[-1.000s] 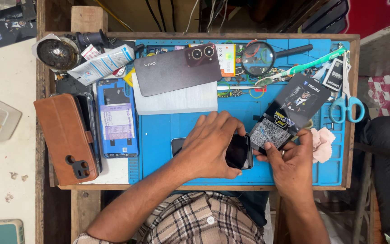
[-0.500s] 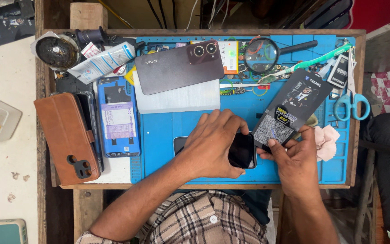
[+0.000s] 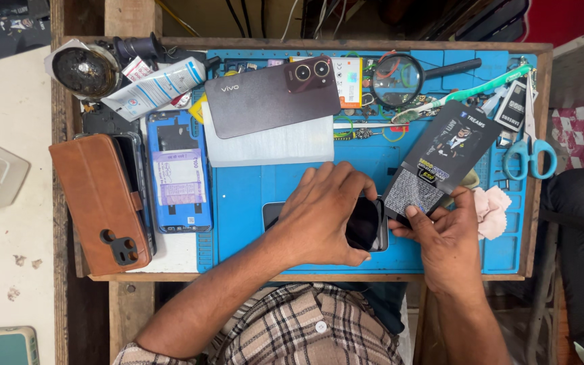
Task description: The person cleans a smartphone screen with a cloth, applies a screen protector using a squeegee card, and then places the phone into a brown leather case. The person handles the phone, cleaning cloth, squeegee card, and phone case during the process.
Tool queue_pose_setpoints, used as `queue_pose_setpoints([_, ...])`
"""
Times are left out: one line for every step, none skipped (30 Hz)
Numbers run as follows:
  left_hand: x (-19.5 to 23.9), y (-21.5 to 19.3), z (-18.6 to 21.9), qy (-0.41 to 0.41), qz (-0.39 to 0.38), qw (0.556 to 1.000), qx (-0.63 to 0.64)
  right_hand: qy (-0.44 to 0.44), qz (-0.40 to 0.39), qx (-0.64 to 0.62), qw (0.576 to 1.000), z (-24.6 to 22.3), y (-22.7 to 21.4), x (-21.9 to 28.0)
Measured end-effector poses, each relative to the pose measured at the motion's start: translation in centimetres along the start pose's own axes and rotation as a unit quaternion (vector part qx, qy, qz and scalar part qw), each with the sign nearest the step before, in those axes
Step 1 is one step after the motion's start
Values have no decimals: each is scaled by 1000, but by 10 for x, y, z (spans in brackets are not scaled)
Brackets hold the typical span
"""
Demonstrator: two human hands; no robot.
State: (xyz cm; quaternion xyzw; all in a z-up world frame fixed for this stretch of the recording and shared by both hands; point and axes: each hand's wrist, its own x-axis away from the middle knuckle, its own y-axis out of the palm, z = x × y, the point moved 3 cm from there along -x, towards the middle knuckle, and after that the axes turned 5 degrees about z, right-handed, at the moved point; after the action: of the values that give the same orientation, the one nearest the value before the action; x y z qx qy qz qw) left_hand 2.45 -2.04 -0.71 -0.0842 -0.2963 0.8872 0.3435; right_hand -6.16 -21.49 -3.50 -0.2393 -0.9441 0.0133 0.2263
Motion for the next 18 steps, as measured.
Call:
queue_pose_setpoints([0, 0, 0, 2, 2, 1000, 1, -3, -1, -1, 1000, 0, 0, 0])
queue_pose_setpoints([0, 1, -1, 5, 3, 1000, 2, -6, -1, -2, 1000, 0, 0, 0])
queue_pose_setpoints([1, 1, -1, 7, 4, 1000, 3, -3, -3, 1, 1000, 0, 0, 0])
queue_pose_setpoints([1, 1, -1, 8, 6, 1000, 1, 0, -5, 3, 1000, 0, 0, 0])
queue_pose_setpoints([1, 1, -1, 9, 7, 1000, -1, 3, -7, 6, 1000, -1, 0, 0])
queue_pose_setpoints([1, 1, -1, 10, 8, 1000, -3, 3, -8, 6, 1000, -1, 0, 1])
queue_pose_setpoints([1, 1, -1, 9, 7, 1000, -2, 2, -10, 7, 1000, -1, 0, 1])
queue_pose_setpoints([1, 1, -1, 9, 6, 1000, -1, 2, -12, 7, 1000, -2, 0, 1])
queue_pose_setpoints([1, 1, -1, 9, 5, 1000, 0, 1, -13, 6, 1000, -2, 0, 0])
queue_pose_setpoints([1, 1, -1, 10, 7, 1000, 1, 0, -14, 5, 1000, -2, 0, 0])
queue_pose_setpoints([1, 0, -1, 11, 9, 1000, 1, -1, -15, 4, 1000, -2, 0, 0])
queue_pose_setpoints([1, 0, -1, 12, 11, 1000, 2, 1, -14, 4, 1000, -1, 0, 0])
queue_pose_setpoints([1, 0, -1, 12, 11, 1000, 1, 3, -12, 3, 1000, -1, 0, -1])
queue_pose_setpoints([1, 0, -1, 13, 11, 1000, 0, 5, -10, 3, 1000, 0, 0, -1])
queue_pose_setpoints([1, 0, 0, 13, 11, 1000, 0, 2, -12, 1, 1000, 0, 0, -1])
queue_pose_setpoints([1, 0, 0, 13, 12, 1000, -1, 0, -13, 0, 1000, 0, 0, -1])
queue_pose_setpoints([1, 0, 0, 13, 12, 1000, -1, -3, -15, -2, 1000, -1, 0, 0])
queue_pose_setpoints([1, 0, 0, 13, 13, 1000, -1, -2, -14, -2, 1000, -1, 0, 0])
